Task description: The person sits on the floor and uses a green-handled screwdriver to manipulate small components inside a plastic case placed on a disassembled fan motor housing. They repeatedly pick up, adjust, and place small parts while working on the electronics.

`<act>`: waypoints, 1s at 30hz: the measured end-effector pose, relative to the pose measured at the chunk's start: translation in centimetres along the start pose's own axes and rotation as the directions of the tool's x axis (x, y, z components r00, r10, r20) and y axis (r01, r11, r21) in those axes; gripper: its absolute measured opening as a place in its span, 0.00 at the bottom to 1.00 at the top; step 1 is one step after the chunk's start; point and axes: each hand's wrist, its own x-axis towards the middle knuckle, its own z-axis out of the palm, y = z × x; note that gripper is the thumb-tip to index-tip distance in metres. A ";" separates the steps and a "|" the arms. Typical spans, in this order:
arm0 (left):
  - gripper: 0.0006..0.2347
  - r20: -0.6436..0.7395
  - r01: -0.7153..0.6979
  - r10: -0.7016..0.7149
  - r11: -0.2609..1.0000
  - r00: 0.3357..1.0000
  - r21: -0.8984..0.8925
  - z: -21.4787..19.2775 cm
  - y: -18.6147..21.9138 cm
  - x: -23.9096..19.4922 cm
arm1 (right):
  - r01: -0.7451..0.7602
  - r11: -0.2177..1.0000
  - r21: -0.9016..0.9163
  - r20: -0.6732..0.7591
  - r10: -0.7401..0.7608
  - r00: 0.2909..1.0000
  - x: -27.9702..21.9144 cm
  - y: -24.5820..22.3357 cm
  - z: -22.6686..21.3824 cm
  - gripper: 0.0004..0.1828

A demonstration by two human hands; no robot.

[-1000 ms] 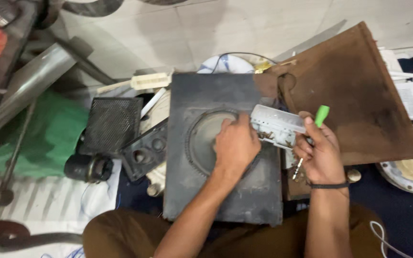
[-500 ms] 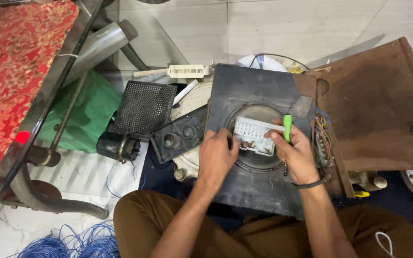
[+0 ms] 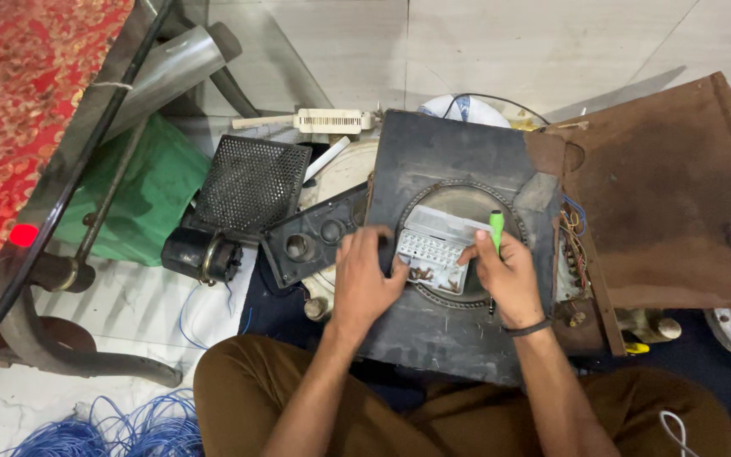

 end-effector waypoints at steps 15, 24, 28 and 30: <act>0.27 0.103 -0.152 0.151 0.988 0.983 -0.004 4.3 0.5 1.8 | 0.047 0.998 -0.041 -0.080 -0.050 0.995 1.9 -1.0 -2.2 0.15; 0.27 0.114 -0.222 0.211 0.971 0.971 0.092 5.4 0.9 2.7 | 0.040 0.977 -0.209 -0.114 -0.065 0.991 3.8 0.0 -4.8 0.20; 0.30 0.097 -0.223 0.216 0.973 0.972 0.060 5.3 1.0 2.4 | 0.061 0.912 -0.405 -0.181 -0.145 0.973 4.6 0.3 -4.7 0.19; 0.31 0.097 -0.232 0.225 0.970 0.970 0.072 5.3 1.2 2.4 | 0.130 0.897 -0.422 -0.159 -0.214 0.964 5.0 0.2 -4.3 0.14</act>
